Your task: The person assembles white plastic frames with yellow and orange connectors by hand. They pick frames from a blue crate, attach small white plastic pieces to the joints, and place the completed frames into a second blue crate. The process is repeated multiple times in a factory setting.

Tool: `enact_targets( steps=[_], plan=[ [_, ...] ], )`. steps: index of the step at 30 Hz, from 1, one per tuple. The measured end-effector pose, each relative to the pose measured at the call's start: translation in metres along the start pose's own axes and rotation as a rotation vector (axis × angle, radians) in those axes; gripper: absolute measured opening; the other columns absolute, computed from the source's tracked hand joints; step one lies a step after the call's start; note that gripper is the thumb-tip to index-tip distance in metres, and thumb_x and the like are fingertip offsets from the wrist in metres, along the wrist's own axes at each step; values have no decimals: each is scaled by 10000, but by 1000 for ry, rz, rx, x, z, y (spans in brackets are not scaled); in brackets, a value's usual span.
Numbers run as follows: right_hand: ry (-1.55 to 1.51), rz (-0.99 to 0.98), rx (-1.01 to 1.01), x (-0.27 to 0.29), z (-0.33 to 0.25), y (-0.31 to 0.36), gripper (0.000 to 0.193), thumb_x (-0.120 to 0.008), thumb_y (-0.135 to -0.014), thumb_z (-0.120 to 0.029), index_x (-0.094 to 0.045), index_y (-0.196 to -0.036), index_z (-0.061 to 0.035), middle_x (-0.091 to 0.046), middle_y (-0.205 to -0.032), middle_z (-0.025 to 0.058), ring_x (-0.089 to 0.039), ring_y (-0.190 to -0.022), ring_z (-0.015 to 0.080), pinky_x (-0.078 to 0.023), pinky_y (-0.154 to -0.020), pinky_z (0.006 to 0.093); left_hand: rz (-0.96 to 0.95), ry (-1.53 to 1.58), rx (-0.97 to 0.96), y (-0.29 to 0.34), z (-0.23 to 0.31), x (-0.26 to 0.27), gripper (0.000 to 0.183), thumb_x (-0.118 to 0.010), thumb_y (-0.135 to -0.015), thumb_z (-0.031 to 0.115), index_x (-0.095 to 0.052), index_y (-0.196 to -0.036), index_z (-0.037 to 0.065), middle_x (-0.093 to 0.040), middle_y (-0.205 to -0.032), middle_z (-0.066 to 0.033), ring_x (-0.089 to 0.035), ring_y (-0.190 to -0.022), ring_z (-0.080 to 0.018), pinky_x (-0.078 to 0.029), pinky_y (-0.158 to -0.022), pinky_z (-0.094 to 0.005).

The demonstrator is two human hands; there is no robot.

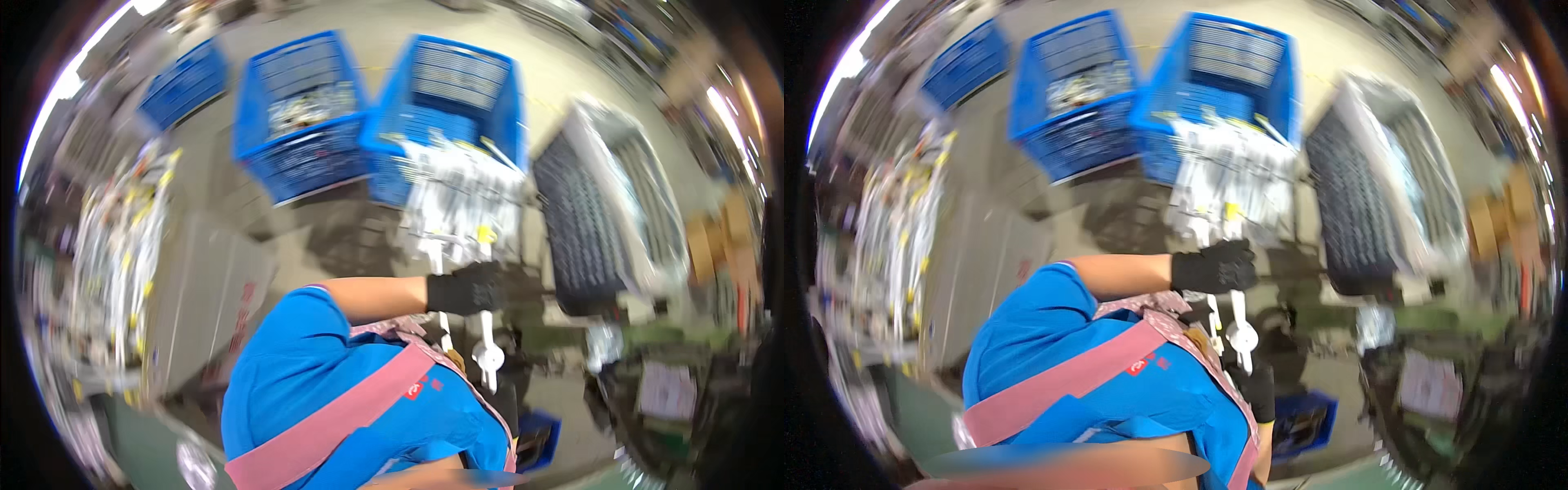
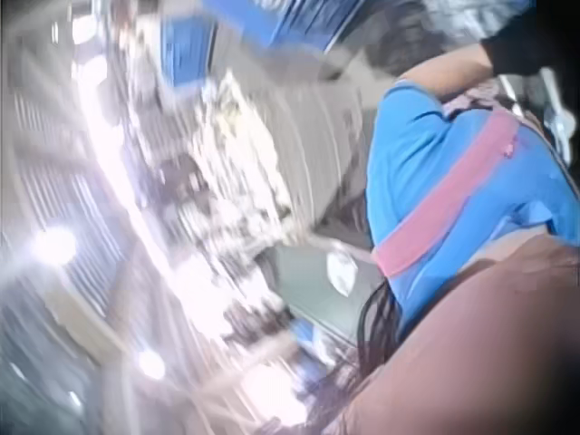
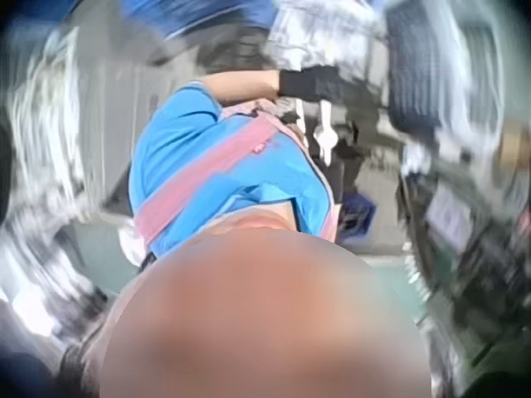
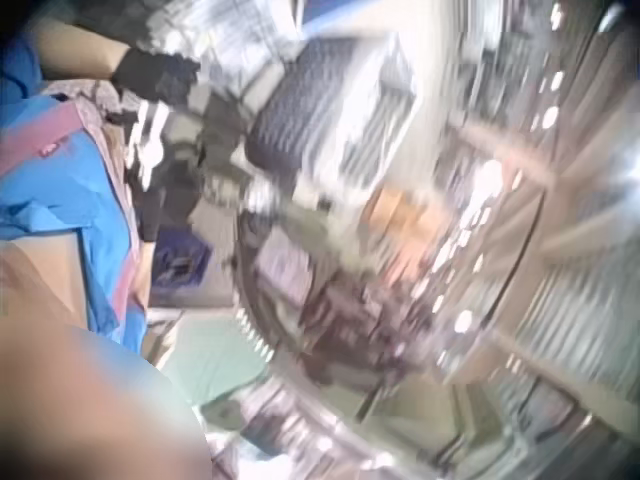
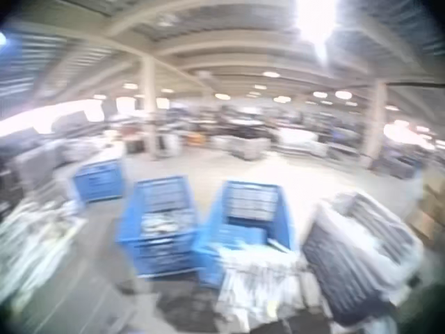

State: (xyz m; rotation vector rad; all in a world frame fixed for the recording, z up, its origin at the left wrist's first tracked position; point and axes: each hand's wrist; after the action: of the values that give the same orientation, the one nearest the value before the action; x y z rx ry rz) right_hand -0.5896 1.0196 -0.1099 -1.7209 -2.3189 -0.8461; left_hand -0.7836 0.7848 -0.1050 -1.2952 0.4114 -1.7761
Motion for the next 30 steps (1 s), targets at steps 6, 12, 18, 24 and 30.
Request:
enact_targets(
  steps=[6,12,18,24,30],
  plan=[
    [-398,-641,-32,-42,-24,-50,393,-696,-815,-109,-537,-1164,-25,-616,-1055,55,-570,-931,169,-464,-813,333,-203,-667,63,66,57,88,97,-567,-716,215,-496,-724,149,-485,-681,-9,-522,-711,-193,-419,-707,-344],
    [-112,-795,73,-103,-92,-86,139,-699,-765,-79,-595,-848,-38,-597,-750,10,-554,-676,122,-442,-613,295,13,-716,204,100,89,176,138,-608,-683,186,-474,-702,159,-455,-661,16,-513,-672,-167,-421,-678,-320],
    [154,-479,554,-204,-179,-126,119,-708,-791,-74,-619,-806,3,-632,-700,66,-608,-645,145,-465,-575,319,776,3784,-228,167,126,274,157,-621,-638,182,-483,-709,158,-474,-704,14,-522,-693,-165,-435,-700,-314],
    [716,-347,1224,-308,-282,-199,394,-756,-675,-164,-604,-1020,-47,-641,-864,174,-616,-762,399,-489,-634,468,495,3964,-1814,261,180,365,144,-591,-672,230,-502,-769,171,-460,-744,0,-498,-727,-176,-425,-700,-324],
    [623,-504,1720,-396,-419,-197,443,-745,-670,-165,-607,-1085,-98,-625,-821,120,-629,-716,335,-493,-607,437,-18,3562,-2260,325,246,415,189,-609,-686,235,-586,-869,194,-491,-732,35,-528,-726,-152,-418,-657,-325]
  ],
)
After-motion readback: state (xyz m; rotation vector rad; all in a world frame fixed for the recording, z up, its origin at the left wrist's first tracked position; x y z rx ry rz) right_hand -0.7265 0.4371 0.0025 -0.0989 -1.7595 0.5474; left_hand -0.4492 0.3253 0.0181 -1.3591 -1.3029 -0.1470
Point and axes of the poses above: each hand's wrist, its own y-axis away from the middle knuckle, its own x-axis out of the back of the hand, z = x × y
